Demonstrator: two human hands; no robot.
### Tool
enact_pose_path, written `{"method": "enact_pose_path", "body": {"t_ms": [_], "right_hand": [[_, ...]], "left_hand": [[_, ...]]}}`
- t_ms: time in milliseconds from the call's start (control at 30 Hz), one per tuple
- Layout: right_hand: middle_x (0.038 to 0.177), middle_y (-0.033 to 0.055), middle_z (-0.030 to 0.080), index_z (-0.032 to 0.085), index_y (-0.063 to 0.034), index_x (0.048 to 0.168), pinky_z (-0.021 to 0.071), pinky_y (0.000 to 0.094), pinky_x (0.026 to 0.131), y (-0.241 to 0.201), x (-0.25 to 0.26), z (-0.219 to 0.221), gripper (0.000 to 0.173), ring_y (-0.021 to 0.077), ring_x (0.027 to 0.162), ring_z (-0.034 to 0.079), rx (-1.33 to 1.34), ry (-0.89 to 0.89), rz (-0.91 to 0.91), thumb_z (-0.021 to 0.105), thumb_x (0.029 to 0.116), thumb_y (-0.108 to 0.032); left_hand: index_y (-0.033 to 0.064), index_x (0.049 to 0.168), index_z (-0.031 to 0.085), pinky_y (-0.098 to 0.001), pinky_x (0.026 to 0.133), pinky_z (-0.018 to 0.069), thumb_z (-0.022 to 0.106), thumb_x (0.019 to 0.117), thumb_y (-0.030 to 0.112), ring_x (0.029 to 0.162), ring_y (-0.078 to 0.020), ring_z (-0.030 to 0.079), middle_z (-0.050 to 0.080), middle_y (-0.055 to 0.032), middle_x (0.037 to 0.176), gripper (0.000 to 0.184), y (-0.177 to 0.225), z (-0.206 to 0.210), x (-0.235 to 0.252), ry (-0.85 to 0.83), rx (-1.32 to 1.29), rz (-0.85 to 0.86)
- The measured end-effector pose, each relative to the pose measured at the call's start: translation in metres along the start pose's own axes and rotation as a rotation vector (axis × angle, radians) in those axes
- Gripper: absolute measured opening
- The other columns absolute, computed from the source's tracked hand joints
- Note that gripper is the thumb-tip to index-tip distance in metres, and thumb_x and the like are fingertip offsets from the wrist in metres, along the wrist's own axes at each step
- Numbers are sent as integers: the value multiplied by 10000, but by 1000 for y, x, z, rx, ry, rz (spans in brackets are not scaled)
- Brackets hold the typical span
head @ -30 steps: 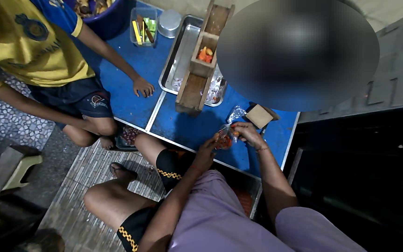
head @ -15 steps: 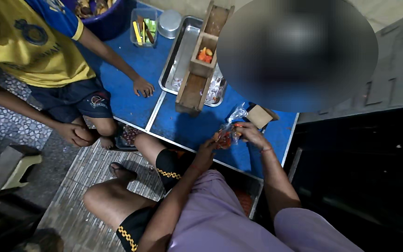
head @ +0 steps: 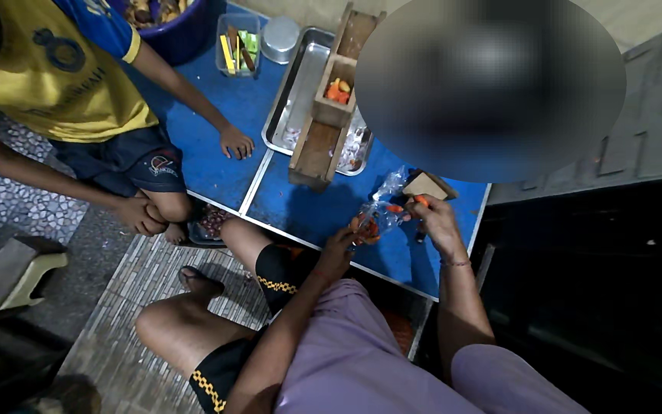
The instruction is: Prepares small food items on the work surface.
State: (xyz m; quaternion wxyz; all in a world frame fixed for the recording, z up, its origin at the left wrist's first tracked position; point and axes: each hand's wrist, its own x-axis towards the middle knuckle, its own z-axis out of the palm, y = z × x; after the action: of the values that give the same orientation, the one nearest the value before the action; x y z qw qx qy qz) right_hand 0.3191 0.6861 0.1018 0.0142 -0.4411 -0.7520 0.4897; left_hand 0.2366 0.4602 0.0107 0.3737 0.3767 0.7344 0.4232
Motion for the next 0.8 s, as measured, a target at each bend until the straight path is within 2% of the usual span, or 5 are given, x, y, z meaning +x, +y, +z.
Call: {"method": "enact_pose_path", "body": {"t_ms": [133,233,400,700,800], "right_hand": [[816,19,687,642,-32,1037,381,149,420,-15,-12,6,165,17,535,551,279,-119,-17,484,1044,-79],[795,5,666,632,-48,985,388,129,408,-28,-26,13,175,0,495,512,436,-243,-34,460,1018,-48],[777,-9,683,660,-62,949,409,142,431,-37,-35,29,189,-1,498,513,499,-313,-71,479,1002,-62],[733,-12,662,716,-24,966,513,202,552,-37,-39,37,77,19,588,589,109,-236,-289,711,899,-60],[740,-25,674,726,-33,1054,505,187,528,-35,-38,38,153,9,569,581,170,-284,-282,690,921,-100]], "left_hand": [[42,1387,627,-536,1123,401,605,1022,168,1347,-413,483,517,-227,1471,386,17,-2,-5,270,-96,-29],[23,1422,577,-477,1113,430,578,1039,181,1339,-318,523,535,-197,1468,414,46,-16,-1,320,-347,-16],[-42,1289,615,-326,799,599,605,1011,47,857,-150,696,696,-162,1097,293,74,-23,10,270,-647,-49],[-11,1323,642,-391,929,564,598,1022,74,1010,-210,697,700,-174,1188,316,72,-35,6,291,-516,-50],[10,1270,695,-364,868,564,637,986,35,930,-213,673,683,-157,1066,291,74,-42,3,350,-330,-10]]}}
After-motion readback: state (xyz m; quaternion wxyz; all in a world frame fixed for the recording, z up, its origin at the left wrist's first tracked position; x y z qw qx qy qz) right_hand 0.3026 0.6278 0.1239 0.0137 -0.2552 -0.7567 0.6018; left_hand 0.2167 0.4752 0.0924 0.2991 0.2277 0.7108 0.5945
